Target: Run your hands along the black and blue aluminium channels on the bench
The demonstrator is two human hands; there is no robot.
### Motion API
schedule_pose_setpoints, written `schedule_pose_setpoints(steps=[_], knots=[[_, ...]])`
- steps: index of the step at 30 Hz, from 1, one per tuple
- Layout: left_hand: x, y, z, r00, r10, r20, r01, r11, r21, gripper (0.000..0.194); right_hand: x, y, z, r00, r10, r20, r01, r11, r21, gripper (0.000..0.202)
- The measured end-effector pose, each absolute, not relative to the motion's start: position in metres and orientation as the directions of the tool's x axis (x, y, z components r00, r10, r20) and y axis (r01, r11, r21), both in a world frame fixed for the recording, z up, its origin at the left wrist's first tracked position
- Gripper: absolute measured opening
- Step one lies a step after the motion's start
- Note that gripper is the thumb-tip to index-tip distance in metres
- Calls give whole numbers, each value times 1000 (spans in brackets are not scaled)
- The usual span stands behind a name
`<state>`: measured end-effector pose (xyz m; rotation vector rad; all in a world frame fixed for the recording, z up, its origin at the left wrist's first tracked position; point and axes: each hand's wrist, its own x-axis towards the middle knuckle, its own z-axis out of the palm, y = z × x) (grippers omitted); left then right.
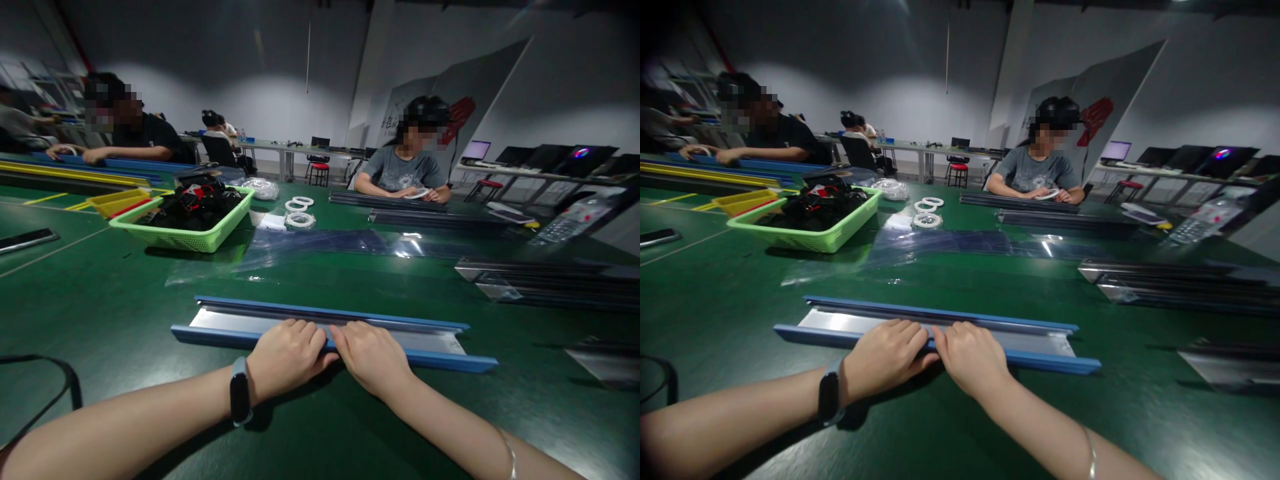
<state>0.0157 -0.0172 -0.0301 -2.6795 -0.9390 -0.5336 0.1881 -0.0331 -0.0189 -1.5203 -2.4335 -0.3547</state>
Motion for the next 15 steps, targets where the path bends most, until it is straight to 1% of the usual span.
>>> schedule_pose_setpoints(steps=[4,10,15], knots=[[16,-17,-30,731,556,395,642,-756,-124,30,187,-32,-19,-426,834,351,902,419,99,42],[17,-17,-29,726,538,428,640,-757,-134,30,186,-31,-21,-442,805,395,895,427,131,44],[17,-18,-27,730,538,421,640,-754,-146,32,186,-33,-18,-420,834,358,905,413,100,42]])
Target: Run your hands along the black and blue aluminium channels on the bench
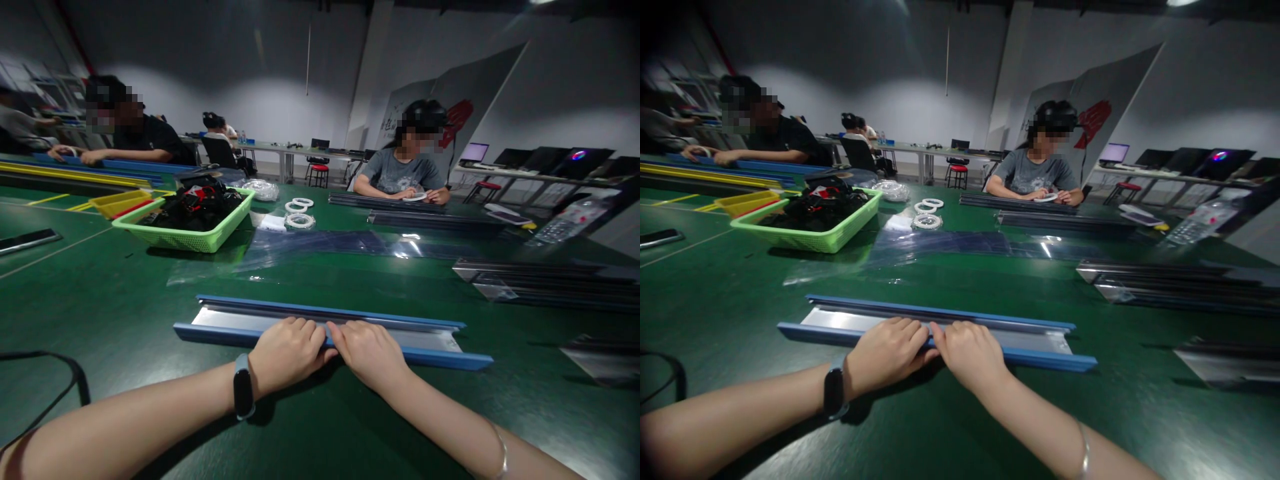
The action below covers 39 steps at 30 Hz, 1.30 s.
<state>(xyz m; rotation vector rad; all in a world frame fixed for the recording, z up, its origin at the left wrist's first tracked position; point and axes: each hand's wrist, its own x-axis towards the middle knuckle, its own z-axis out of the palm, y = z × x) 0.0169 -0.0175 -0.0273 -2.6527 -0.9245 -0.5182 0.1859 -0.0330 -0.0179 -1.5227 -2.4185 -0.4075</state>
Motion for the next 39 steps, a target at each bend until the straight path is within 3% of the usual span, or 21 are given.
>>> schedule_pose_setpoints(steps=[12,39], knots=[[10,-20,-28,673,552,492,690,-708,-150,37,190,-41,-13,-399,824,402,912,401,85,43],[16,-18,-28,735,555,389,644,-751,-145,30,187,-35,-14,-428,865,263,904,415,103,45]])
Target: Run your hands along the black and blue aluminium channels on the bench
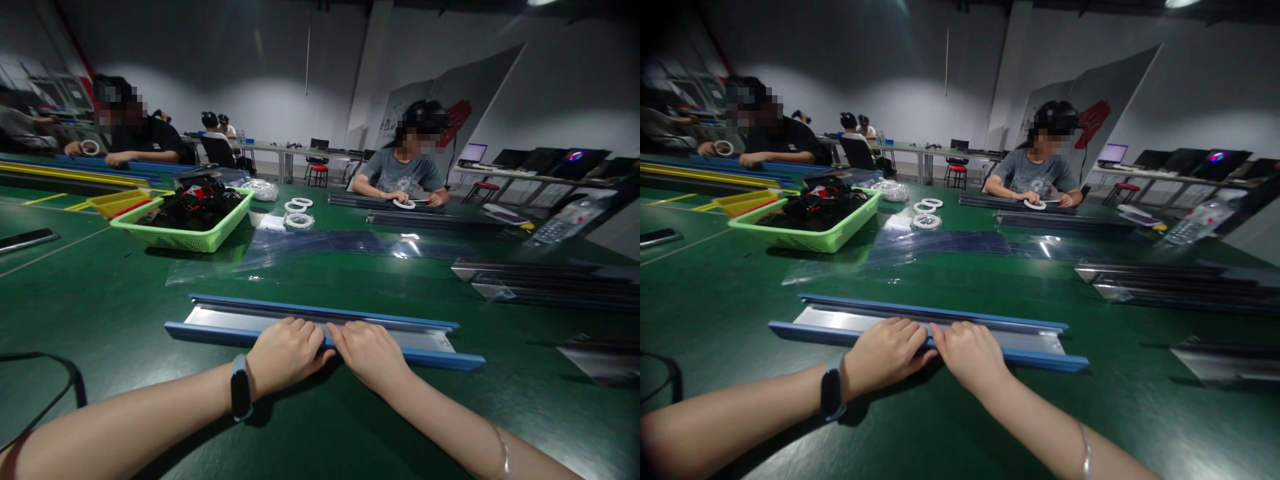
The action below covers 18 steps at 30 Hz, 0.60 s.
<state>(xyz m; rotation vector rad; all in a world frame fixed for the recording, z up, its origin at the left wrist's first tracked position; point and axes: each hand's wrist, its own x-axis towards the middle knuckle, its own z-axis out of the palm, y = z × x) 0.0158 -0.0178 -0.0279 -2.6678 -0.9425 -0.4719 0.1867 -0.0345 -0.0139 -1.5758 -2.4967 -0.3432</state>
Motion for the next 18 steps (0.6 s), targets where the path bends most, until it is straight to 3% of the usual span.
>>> schedule_pose_setpoints(steps=[6,18], knots=[[15,-19,-28,733,556,392,644,-752,-139,29,189,-36,-20,-474,817,328,879,464,114,38],[16,-18,-29,733,556,392,644,-752,-140,28,186,-35,-18,-459,836,300,888,443,124,40]])
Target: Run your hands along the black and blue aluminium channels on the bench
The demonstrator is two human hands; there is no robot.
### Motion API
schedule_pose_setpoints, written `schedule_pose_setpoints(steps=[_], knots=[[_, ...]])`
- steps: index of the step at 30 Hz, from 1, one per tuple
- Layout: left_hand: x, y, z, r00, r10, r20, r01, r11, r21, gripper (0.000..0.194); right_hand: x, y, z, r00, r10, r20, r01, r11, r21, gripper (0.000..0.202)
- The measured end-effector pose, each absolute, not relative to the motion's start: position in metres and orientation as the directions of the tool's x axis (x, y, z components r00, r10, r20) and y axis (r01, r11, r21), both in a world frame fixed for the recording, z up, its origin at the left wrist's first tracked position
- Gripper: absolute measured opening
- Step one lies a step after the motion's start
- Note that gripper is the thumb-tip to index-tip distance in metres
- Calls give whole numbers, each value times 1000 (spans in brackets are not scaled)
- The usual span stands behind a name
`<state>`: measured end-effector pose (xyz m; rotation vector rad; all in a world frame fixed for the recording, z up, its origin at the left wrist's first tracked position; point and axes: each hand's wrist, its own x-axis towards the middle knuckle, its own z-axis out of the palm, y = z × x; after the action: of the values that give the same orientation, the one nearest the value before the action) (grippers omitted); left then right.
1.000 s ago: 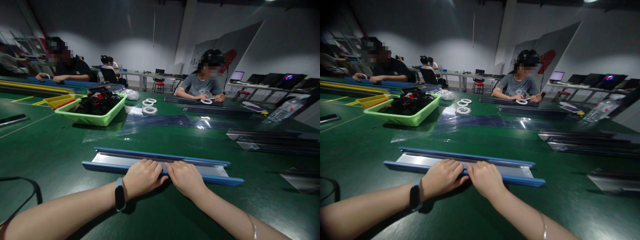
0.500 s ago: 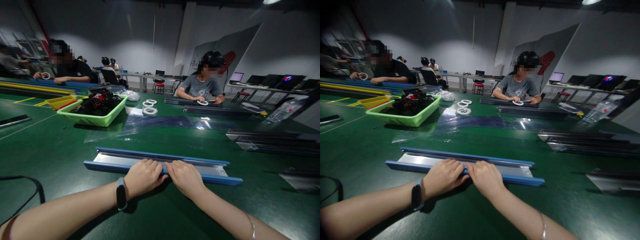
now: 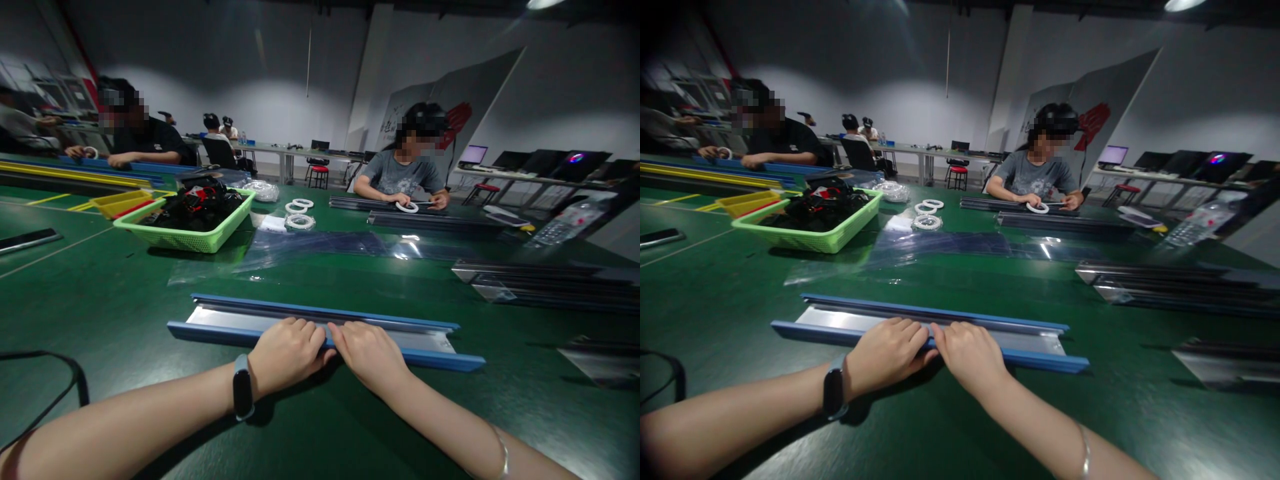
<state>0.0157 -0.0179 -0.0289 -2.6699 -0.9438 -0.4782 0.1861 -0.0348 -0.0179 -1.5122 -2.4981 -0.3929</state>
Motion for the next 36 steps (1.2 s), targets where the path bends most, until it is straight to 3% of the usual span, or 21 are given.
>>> schedule_pose_setpoints(steps=[10,15,24,36], knots=[[16,-18,-29,739,553,386,639,-757,-139,29,187,-32,-23,-496,774,395,868,461,186,41],[16,-19,-28,743,559,367,640,-755,-145,30,186,-33,-20,-490,791,367,871,451,192,41],[15,-19,-28,731,561,388,648,-750,-135,27,185,-37,-15,-393,854,340,919,383,99,41],[16,-19,-27,734,561,382,646,-750,-142,27,182,-35,-7,-382,898,216,923,363,123,37]])
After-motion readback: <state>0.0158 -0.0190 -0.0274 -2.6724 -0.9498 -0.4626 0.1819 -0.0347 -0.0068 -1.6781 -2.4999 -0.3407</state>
